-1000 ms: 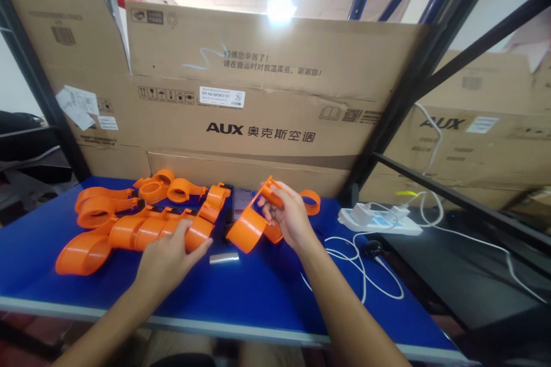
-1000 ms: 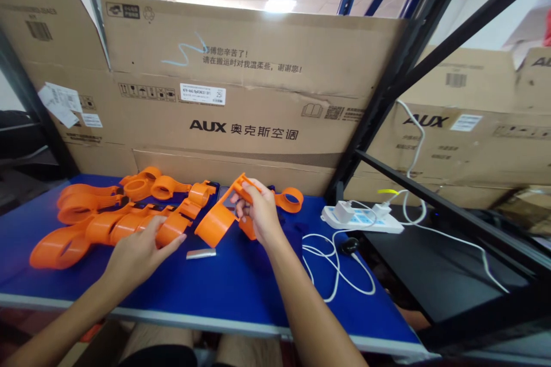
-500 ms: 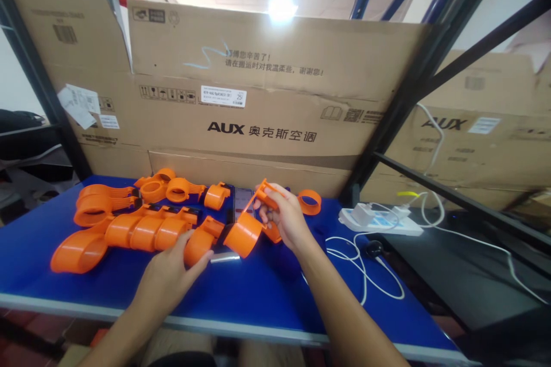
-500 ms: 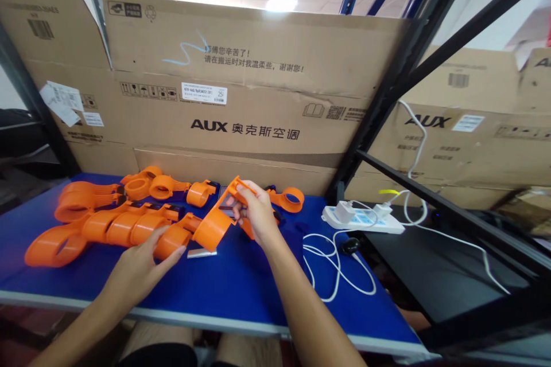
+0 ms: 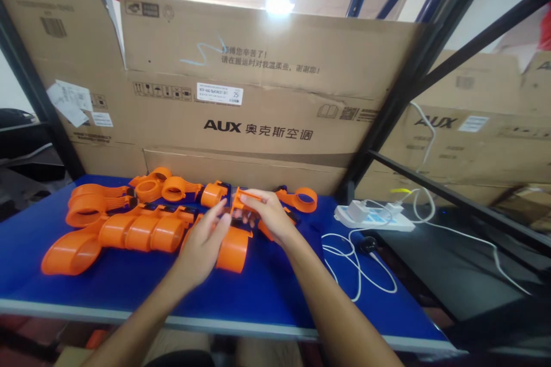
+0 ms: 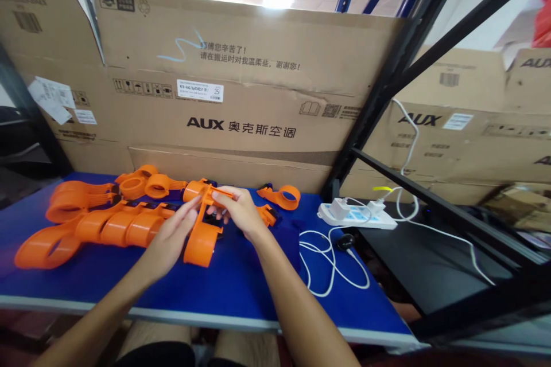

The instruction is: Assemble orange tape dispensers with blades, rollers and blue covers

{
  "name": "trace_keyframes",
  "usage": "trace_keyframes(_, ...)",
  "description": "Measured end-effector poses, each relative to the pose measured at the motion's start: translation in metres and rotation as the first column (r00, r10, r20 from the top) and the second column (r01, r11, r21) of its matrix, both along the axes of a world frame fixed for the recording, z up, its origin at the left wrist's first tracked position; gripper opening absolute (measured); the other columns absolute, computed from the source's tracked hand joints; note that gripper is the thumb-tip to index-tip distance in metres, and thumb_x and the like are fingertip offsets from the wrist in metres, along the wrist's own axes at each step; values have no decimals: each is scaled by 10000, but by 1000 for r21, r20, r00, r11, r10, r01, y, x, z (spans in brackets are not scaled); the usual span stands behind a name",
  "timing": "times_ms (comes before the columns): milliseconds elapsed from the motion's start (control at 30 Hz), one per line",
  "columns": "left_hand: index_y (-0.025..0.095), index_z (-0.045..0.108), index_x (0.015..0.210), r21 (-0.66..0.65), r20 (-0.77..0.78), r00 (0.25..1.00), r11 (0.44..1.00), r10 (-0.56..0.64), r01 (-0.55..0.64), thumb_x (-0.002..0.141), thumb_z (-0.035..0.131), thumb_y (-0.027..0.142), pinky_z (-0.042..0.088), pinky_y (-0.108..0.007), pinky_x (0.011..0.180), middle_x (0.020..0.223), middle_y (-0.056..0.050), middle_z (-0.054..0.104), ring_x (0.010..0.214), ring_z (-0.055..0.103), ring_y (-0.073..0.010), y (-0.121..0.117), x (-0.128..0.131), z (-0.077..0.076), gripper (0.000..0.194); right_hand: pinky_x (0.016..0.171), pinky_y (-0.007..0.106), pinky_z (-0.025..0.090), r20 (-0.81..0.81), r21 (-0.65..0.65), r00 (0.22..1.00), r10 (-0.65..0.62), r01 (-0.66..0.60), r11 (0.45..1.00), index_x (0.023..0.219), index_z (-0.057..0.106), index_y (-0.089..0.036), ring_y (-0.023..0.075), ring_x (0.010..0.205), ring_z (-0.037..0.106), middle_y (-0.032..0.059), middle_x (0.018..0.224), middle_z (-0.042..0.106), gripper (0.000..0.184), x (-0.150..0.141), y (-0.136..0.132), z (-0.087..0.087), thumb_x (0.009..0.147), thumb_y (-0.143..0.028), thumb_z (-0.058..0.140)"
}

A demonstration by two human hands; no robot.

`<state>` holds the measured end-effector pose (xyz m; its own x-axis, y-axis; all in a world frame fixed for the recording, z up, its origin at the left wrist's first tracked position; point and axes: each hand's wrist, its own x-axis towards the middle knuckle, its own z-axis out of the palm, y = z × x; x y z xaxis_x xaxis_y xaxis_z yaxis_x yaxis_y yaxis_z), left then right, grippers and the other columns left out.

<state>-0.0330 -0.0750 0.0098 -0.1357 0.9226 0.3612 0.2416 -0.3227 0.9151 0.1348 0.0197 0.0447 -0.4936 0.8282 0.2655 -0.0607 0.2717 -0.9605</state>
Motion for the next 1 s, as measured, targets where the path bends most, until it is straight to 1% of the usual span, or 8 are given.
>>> trace_keyframes(67, 249, 697, 1314, -56, 295, 944, 984, -146, 169, 941, 634, 493, 457, -445, 1086, 1292, -93, 723, 1230, 639, -323, 22, 21, 1, 450, 528, 222, 445, 14, 49, 999, -45, 44, 998, 879, 717, -158, 125, 586, 576, 8, 709, 684, 352, -3, 4, -2, 867, -508, 681)
trace_keyframes(167, 221, 738, 1209, -18, 624, 760, 969, -183, 247, 845, 772, 414, 440, -406, 1103, 1267, -82, 740, 1229, 643, -310, 48, 46, -7, 414, 611, 250, 485, 32, 90, 992, -122, 119, 989, 813, 707, -172, 156, 676, 599, 2, 713, 666, 357, -1, 13, -8, 860, -524, 681)
trace_keyframes(267, 188, 747, 1133, 24, 806, 548, 938, -222, 345, 805, 795, 368, 490, -368, 1029, 1159, -81, 770, 1151, 681, -287, 61, 58, -18, 377, 663, 282, 522, 63, 128, 975, -215, 205, 970, 872, 717, -193, 191, 743, 638, 17, 764, 691, 391, 5, 20, -16, 911, -561, 589)
trace_keyframes(333, 159, 751, 1077, 41, 849, 474, 923, -235, 384, 807, 779, 373, 536, -350, 916, 1028, -85, 784, 1011, 719, -273, 65, 61, -23, 346, 700, 309, 546, 80, 151, 960, -268, 254, 955, 966, 721, -205, 204, 777, 663, 29, 817, 713, 423, 7, 22, -22, 957, -562, 495)
trace_keyframes(500, 144, 730, 930, 34, 846, 495, 948, -195, 315, 790, 807, 314, 493, -250, 604, 753, -27, 729, 615, 646, -147, 73, 52, -31, 234, 869, 373, 544, 113, 252, 914, -389, 352, 901, 1093, 699, -218, 226, 945, 684, 61, 1025, 743, 440, 4, 21, -26, 1028, -501, 369)
trace_keyframes(633, 157, 668, 822, 7, 859, 497, 976, -118, 218, 782, 822, 360, 409, -196, 474, 646, 6, 666, 477, 544, -84, 77, 32, -33, 258, 1067, 413, 426, 93, 397, 857, -507, 435, 808, 1132, 678, -209, 259, 1176, 610, 107, 1205, 703, 332, 9, 13, -19, 1033, -395, 421)
trace_keyframes(767, 163, 662, 861, -16, 896, 439, 984, -63, 175, 797, 794, 419, 447, -189, 468, 664, 4, 660, 488, 571, -90, 73, 14, -28, 295, 944, 344, 474, 326, 627, 810, -488, 202, 753, 1064, 688, -205, 235, 1031, 666, 93, 1066, 741, 241, 12, -1, -23, 1024, -264, 458)
trace_keyframes(1000, 196, 625, 842, -46, 934, 355, 980, -26, 193, 795, 796, 383, 500, -192, 512, 683, 15, 632, 535, 604, -99, 69, 12, -32, 258, 754, 265, 462, 564, 585, 749, -347, -66, 808, 944, 692, -177, 188, 838, 664, 71, 931, 727, 135, 6, -28, -48, 925, -126, 569)
